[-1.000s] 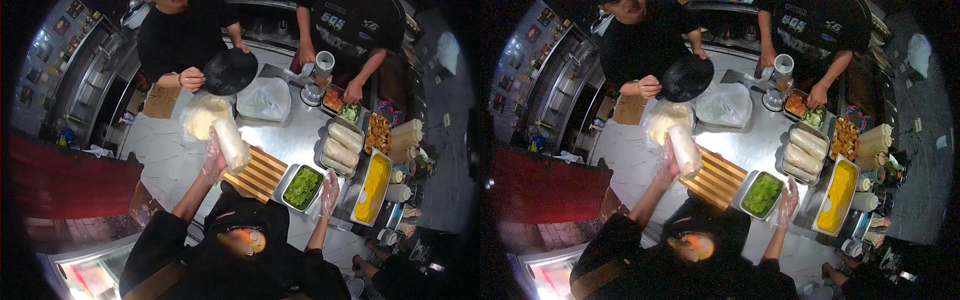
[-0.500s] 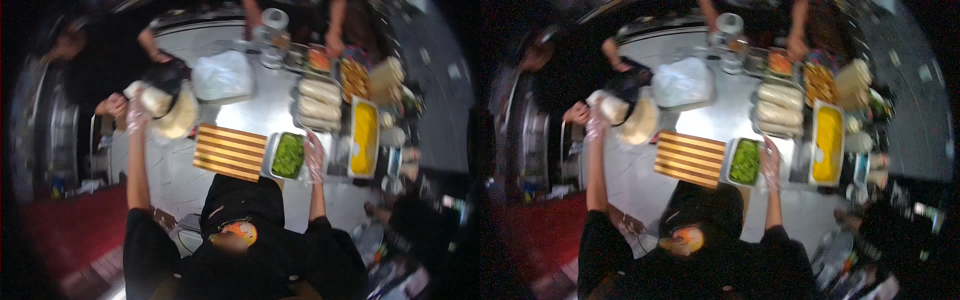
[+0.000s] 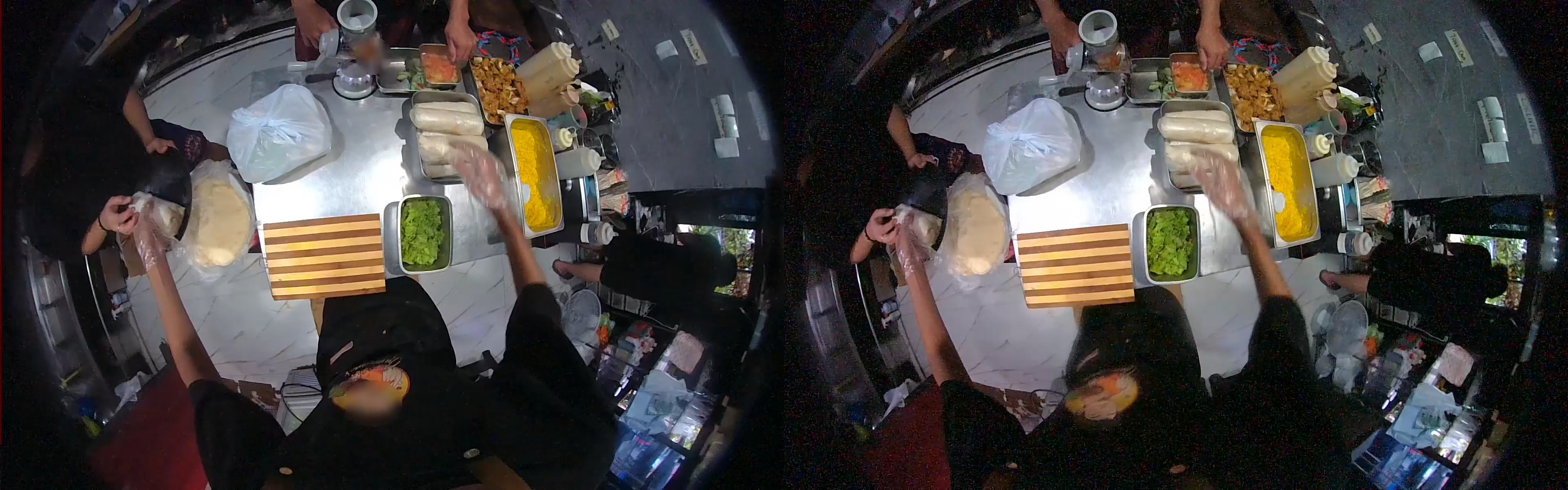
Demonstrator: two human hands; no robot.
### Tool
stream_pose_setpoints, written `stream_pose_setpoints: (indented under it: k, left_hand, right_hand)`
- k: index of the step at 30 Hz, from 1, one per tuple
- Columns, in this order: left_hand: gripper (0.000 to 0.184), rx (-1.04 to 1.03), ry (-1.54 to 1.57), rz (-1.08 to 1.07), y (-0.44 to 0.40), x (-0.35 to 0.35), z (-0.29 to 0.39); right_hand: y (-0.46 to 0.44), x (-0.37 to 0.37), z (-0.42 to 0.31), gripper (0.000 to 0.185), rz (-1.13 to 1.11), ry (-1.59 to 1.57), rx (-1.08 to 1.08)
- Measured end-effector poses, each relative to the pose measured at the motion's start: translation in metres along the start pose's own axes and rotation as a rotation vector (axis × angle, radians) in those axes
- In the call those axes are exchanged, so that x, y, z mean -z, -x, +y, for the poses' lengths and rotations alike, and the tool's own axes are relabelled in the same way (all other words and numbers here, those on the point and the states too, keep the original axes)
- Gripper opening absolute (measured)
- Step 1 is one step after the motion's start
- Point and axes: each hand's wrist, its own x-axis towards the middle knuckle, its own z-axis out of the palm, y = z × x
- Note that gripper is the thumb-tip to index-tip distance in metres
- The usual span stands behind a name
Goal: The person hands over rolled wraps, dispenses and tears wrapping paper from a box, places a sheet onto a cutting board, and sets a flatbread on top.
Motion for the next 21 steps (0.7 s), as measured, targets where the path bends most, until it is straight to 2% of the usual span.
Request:
stream_pose_setpoints:
  k: [2,3,4,6,7,8,10,12,14,17,19,20,21]
  left_hand:
    - [0.032,0.039,-0.227,0.102,0.013,-0.01,0.025]
    - [0.034,0.059,-0.341,0.157,0.021,-0.014,0.035]
    - [0.04,-0.082,-0.233,0.089,0.004,0.007,0.02]
    - [0.041,-0.245,-0.336,-0.055,0.017,0.027,0.025]
    - [0.047,-0.2,-0.251,-0.018,0.042,0.017,0.035]
    - [0.053,-0.158,-0.163,0.022,0.07,0.004,0.048]
    - [0.066,-0.366,-0.22,0.024,0.101,0.027,0.04]
    - [0.071,-0.571,-0.288,-0.113,0.155,0.028,0.03]
    - [0.064,-0.324,-0.194,0.234,0.22,-0.047,0.043]
    - [0.056,-0.116,-0.07,0.265,0.254,-0.044,-0.013]
    - [0.064,0.054,-0.079,0.242,0.276,-0.057,-0.053]
    - [0.064,0.118,-0.077,0.189,0.286,-0.068,-0.072]
    - [0.062,0.082,0.022,0.012,0.298,-0.076,-0.099]
  right_hand:
    - [-0.057,0.003,0.041,0.041,-0.01,-0.511,-0.073]
    - [-0.097,0.009,0.07,0.04,-0.088,-0.148,0.038]
    - [-0.132,0.015,0.09,0.04,-0.161,0.215,0.156]
    - [-0.172,0.027,0.09,0.04,-0.388,0.524,0.117]
    - [-0.192,0.032,0.093,0.04,-0.503,0.681,0.098]
    - [-0.207,0.024,0.134,0.041,-0.485,0.667,0.167]
    - [-0.218,0.029,0.12,0.041,-0.607,0.663,0.233]
    - [-0.23,0.029,0.129,0.043,-0.773,0.653,0.205]
    - [-0.228,0.032,0.123,0.044,-0.827,0.646,0.278]
    - [-0.23,0.028,0.152,0.045,-0.86,0.5,0.384]
    - [-0.235,0.028,0.168,0.044,-0.872,0.416,0.406]
    - [-0.235,0.028,0.17,0.044,-0.888,0.397,0.393]
    - [-0.235,0.028,0.167,0.043,-0.902,0.376,0.382]
